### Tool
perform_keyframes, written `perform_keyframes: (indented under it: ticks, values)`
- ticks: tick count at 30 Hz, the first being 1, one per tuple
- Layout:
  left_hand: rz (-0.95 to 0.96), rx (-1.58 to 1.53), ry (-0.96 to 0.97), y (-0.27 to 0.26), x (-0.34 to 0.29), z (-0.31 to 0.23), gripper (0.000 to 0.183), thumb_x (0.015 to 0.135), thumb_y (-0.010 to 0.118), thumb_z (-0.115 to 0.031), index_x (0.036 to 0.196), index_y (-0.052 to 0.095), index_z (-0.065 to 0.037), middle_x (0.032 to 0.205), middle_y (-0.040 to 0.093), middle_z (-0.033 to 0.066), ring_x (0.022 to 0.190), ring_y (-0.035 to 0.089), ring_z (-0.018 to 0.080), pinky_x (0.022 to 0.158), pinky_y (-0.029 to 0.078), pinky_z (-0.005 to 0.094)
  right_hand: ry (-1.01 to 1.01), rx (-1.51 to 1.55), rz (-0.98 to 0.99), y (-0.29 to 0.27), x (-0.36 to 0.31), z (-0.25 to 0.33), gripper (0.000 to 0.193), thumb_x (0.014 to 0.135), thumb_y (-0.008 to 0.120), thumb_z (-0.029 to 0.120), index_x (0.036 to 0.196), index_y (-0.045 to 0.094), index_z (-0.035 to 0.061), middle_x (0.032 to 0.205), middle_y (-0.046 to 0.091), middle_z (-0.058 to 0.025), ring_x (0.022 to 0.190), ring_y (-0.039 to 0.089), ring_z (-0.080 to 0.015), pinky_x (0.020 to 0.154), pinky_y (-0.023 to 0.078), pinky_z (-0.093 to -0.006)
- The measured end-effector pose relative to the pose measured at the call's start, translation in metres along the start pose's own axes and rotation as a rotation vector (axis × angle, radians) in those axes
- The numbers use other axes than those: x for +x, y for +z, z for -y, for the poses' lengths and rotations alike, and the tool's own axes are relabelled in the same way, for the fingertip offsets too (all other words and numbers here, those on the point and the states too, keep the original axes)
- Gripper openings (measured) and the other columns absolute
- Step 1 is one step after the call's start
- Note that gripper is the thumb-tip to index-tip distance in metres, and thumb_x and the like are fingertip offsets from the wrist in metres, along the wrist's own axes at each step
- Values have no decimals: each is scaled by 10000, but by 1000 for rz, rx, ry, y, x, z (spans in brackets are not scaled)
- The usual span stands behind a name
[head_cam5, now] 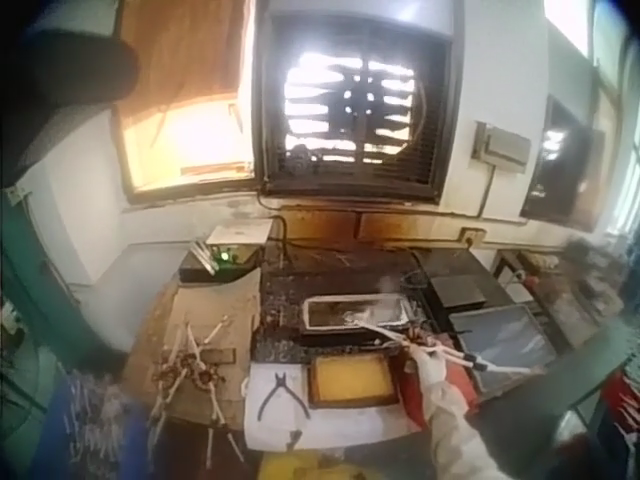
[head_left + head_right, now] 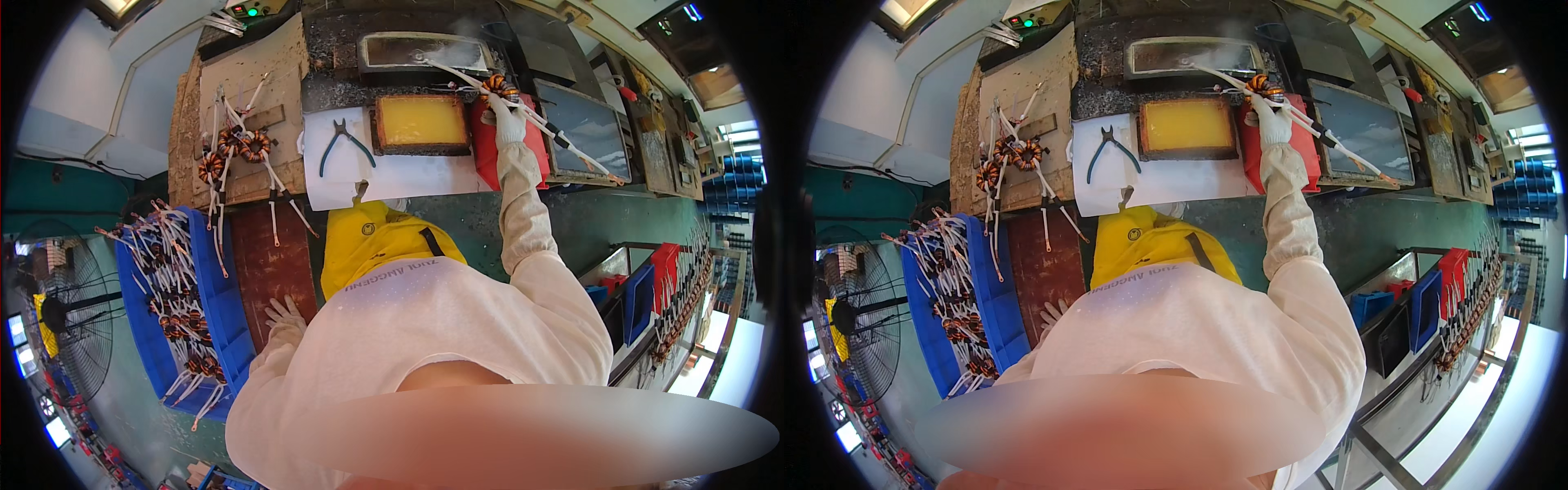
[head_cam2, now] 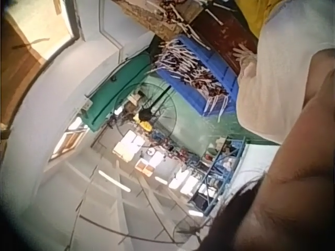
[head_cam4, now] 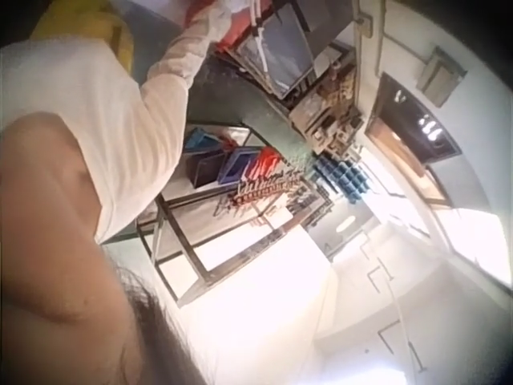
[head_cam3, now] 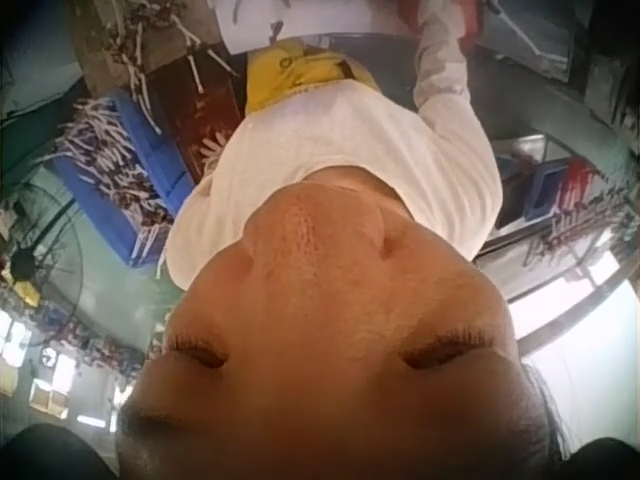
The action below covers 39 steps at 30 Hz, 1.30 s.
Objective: The person assembles copper wire components at an industrial workbench, using wire cutters to manipulate insulated wire and copper coils while wearing protective gloves.
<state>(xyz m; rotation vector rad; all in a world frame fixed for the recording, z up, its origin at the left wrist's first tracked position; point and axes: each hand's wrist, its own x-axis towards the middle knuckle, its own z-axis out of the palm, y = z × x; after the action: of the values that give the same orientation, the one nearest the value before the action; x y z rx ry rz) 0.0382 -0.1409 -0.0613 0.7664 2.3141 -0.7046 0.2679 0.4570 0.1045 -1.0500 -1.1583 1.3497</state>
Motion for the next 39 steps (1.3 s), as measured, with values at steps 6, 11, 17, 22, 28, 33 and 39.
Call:
perform_keyframes:
  ticks: [6,11,17,22,28,33,39]
  values:
    - [34,-6,10,-46,-5,-4,697,896,444,-278,1469,62,-174,1489,-52,270,1340,79,512,1033,196,639,44,-28,-32,-1,-2,2,288,777,690,130,1002,544,23,762,605,-66,508,589,-134,447,538,-272]
    - [-250,109,-24,-1,15,7,767,865,492,-335,1469,61,-139,1495,-16,260,1338,107,510,1030,210,635,10,-2,1,9,-4,5,306,791,678,142,1032,533,23,759,596,-61,508,579,-124,455,530,-258]
    - [-275,130,11,14,19,21,582,925,385,-271,1450,189,-111,1462,115,311,1291,196,557,949,273,694,46,-89,21,7,-2,-2,347,809,694,227,1077,535,75,869,603,-35,652,595,-116,550,529,-246]
    - [-744,530,91,37,21,16,464,917,401,-270,1355,375,-121,1366,331,297,1212,377,509,867,407,645,77,-117,68,-32,7,-9,276,822,680,216,1042,566,95,780,586,4,609,551,-75,519,491,-201]
    - [-1002,-399,665,-59,-29,17,449,900,436,-330,1324,413,-187,1382,295,229,1262,303,458,943,348,623,141,-797,-17,-55,33,-41,846,809,551,597,1361,336,-7,1200,551,-171,1100,536,-319,931,424,-405]
    - [-1151,-1259,1013,-16,-1,21,491,878,465,-319,1340,419,-158,1415,258,241,1278,302,448,931,385,575,-44,-258,11,17,-1,-1,427,742,731,432,810,532,61,646,577,-14,525,558,-99,459,452,-252]
    - [-1410,-1549,798,-87,15,-414,485,880,457,-304,1332,424,-134,1398,278,258,1250,335,450,899,408,560,-137,-31,39,-5,9,-1,205,778,710,154,905,581,58,671,597,-29,461,536,-100,398,452,-225]
